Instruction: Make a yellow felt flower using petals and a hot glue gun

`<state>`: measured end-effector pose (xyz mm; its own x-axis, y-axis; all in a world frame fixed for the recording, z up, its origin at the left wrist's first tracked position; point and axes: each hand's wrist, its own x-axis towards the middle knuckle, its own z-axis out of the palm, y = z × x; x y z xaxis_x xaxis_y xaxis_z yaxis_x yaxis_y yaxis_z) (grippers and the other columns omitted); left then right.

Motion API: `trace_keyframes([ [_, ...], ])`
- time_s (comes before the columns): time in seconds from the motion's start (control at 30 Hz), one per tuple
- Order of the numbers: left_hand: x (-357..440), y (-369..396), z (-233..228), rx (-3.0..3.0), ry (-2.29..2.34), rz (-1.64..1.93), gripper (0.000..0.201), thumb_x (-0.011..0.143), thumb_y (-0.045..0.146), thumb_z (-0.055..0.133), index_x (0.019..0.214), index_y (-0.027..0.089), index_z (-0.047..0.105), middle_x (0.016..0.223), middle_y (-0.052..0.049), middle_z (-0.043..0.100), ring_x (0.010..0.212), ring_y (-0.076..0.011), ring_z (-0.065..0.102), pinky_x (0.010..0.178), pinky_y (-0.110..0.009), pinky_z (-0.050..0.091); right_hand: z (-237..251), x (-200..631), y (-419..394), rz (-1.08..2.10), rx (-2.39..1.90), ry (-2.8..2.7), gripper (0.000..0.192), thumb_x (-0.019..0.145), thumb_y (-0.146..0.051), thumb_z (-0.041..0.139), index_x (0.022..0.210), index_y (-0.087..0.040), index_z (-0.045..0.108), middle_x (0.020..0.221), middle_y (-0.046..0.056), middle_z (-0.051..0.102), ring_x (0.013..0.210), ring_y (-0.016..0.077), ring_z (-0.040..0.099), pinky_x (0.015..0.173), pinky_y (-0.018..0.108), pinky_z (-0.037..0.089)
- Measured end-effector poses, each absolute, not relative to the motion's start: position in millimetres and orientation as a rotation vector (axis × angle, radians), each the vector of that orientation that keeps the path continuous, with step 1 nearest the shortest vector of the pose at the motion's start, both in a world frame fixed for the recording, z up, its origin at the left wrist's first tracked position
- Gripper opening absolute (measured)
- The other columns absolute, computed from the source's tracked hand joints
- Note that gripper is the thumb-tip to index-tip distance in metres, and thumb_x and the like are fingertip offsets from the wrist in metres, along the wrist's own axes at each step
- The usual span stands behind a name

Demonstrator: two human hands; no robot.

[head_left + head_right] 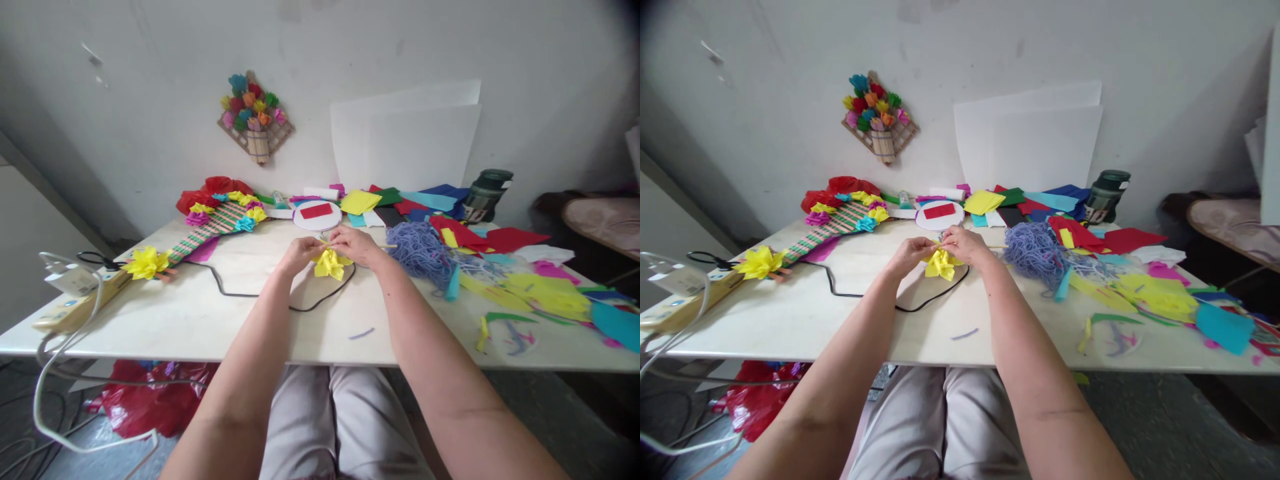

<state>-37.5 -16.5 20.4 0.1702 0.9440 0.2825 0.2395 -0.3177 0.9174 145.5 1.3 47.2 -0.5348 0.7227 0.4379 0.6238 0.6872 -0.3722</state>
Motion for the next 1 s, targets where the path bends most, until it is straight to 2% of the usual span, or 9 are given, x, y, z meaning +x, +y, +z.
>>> trace_keyframes([
  [0.2, -37.0, -16.0, 19.2, 1.650, 1.093, 1.182, 0.040, 0.062, 0.048, 0.069, 0.076, 0.011, 0.063, 0.065, -0.002, 0.059, 0.062, -0.0119, 0.051, 0.061, -0.025, 0.040, 51.4, 145.4, -2.4, 0.121, -1.084, -2.368, 0.014, 0.081, -0.025, 0.057, 0.085, -0.024, 0.071, 0.102, 0.000, 0.064, 0.079, 0.0130, 0.057, 0.064, 0.024, 0.037],
  [0.57, -38.8, -19.2, 22.7, 1.546, 1.107, 1.103, 0.042, 0.065, 0.052, 0.064, 0.072, 0.011, 0.059, 0.059, 0.001, 0.050, 0.056, -0.0096, 0.044, 0.055, -0.023, 0.033, 48.7, 143.6, -1.5, 0.018, -1.018, -2.365, 0.012, 0.080, -0.024, 0.058, 0.079, -0.023, 0.070, 0.109, 0.000, 0.063, 0.077, 0.0127, 0.057, 0.063, 0.024, 0.037],
  [0.83, -39.1, -16.7, 19.4, 1.680, 1.144, 1.102, 0.043, 0.064, 0.054, 0.065, 0.070, 0.011, 0.060, 0.058, 0.001, 0.050, 0.055, -0.0090, 0.041, 0.051, -0.022, 0.030, 51.9, 142.1, -5.8, 0.038, -1.057, -2.356, 0.009, 0.078, -0.022, 0.061, 0.074, -0.023, 0.069, 0.110, -0.002, 0.063, 0.075, 0.0123, 0.057, 0.062, 0.024, 0.037],
  [1.0, -36.6, -18.2, 21.1, 1.704, 1.151, 1.160, 0.040, 0.065, 0.050, 0.064, 0.071, 0.011, 0.061, 0.060, 0.000, 0.054, 0.057, -0.0104, 0.044, 0.054, -0.023, 0.034, 54.1, 142.6, -7.7, 0.015, -1.075, -2.360, 0.010, 0.079, -0.024, 0.061, 0.076, -0.024, 0.070, 0.109, -0.001, 0.063, 0.077, 0.0127, 0.057, 0.062, 0.024, 0.037],
])
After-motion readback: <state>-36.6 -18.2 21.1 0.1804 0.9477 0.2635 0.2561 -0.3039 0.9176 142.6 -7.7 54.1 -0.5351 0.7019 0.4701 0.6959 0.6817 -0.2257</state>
